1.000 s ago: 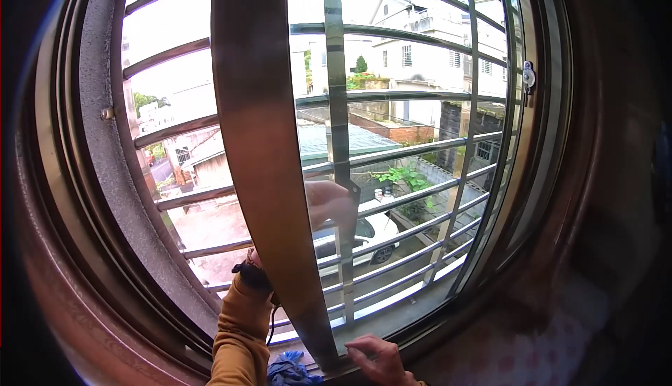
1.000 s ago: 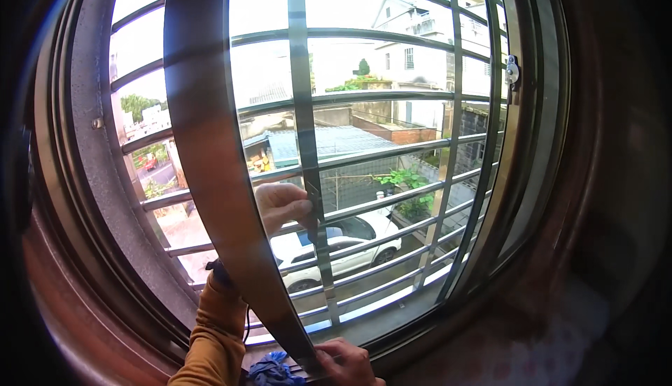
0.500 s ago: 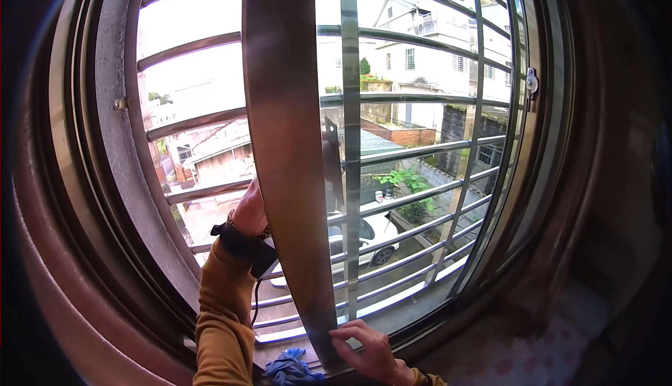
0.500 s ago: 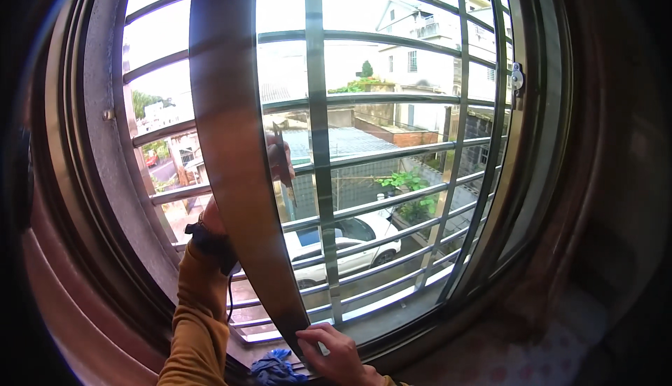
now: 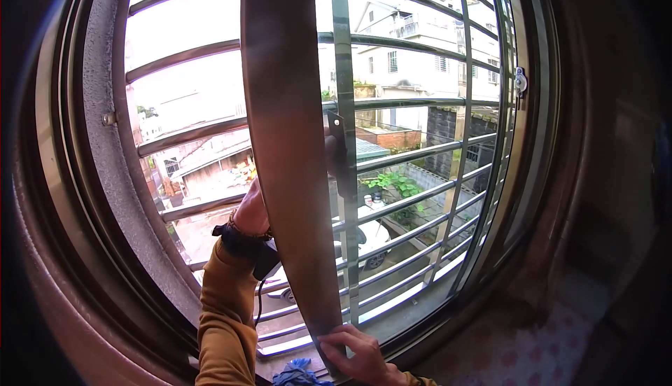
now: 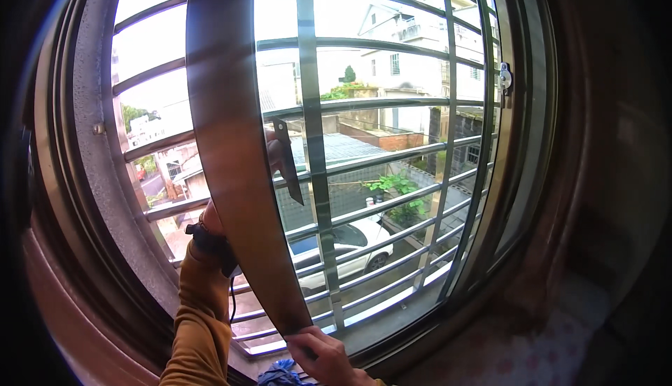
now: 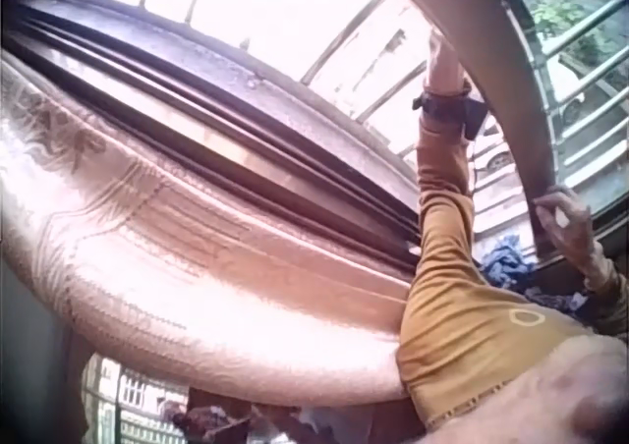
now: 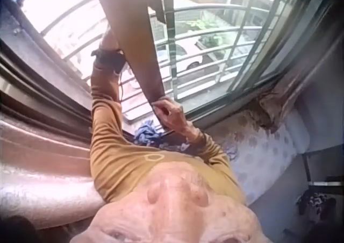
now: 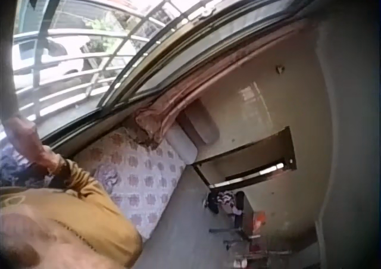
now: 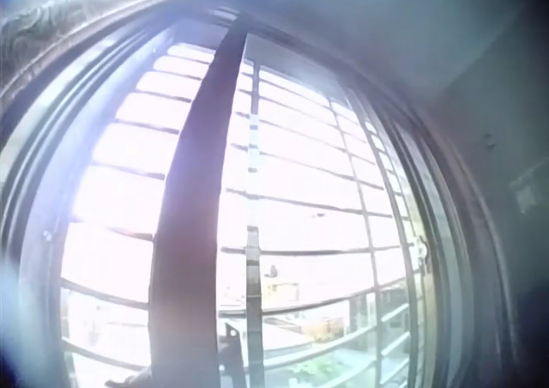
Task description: Repairing or adjusting a sliding window frame and track component.
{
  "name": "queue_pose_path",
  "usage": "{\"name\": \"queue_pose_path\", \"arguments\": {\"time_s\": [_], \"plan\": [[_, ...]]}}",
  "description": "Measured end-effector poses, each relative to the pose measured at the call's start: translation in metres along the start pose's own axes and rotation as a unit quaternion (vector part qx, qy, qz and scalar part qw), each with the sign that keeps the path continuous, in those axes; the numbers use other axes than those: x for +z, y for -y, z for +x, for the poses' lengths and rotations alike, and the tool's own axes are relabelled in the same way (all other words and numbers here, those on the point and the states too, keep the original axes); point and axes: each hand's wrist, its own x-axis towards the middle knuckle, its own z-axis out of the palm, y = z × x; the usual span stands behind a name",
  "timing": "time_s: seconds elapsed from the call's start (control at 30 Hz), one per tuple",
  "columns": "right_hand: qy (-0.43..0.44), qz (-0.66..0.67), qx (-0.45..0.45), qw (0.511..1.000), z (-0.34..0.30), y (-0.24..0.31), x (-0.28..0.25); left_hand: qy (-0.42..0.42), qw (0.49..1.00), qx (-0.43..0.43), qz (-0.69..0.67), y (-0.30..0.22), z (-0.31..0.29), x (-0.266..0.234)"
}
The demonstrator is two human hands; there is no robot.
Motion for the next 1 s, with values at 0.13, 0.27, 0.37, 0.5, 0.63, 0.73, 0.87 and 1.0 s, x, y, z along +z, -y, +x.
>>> {"name": "queue_pose_path", "arguments": {"time_s": [0.13, 0.27, 0.37, 0.5, 0.63, 0.73, 0.87, 1.0], "plan": [[0.018, 0.027, 0.003, 0.999, 0.003, 0.008, 0.009, 0.06, 0.991, 0.006, 0.117, -0.025, 0.032, 0.015], [-0.014, 0.004, 0.01, 1.0, 0.002, 0.003, 0.008, 0.046, 0.998, 0.033, -0.031, 0.019, 0.055, 0.037], [-0.008, 0.001, 0.012, 1.0, 0.002, 0.003, 0.004, -0.014, 0.994, -0.033, -0.099, 0.031, 0.043, 0.028], [-0.001, -0.008, 0.014, 1.0, 0.003, 0.003, 0.012, -0.076, 0.983, -0.058, -0.16, 0.042, -0.019, -0.016], [-0.002, 0.005, -0.015, 1.0, 0.001, 0.005, 0.013, -0.117, 0.973, -0.094, -0.174, -0.009, -0.015, -0.002], [-0.011, -0.001, -0.001, 1.0, 0.002, -0.004, 0.007, -0.129, 0.955, -0.145, -0.222, -0.015, 0.03, 0.031], [0.003, 0.003, 0.036, 0.999, 0.001, 0.004, 0.009, 0.002, 0.997, 0.026, -0.077, 0.033, 0.053, 0.019], [0.027, 0.012, 0.041, 0.999, -0.001, 0.009, 0.012, -0.02, 0.985, -0.038, -0.167, 0.091, -0.004, -0.057]]}}
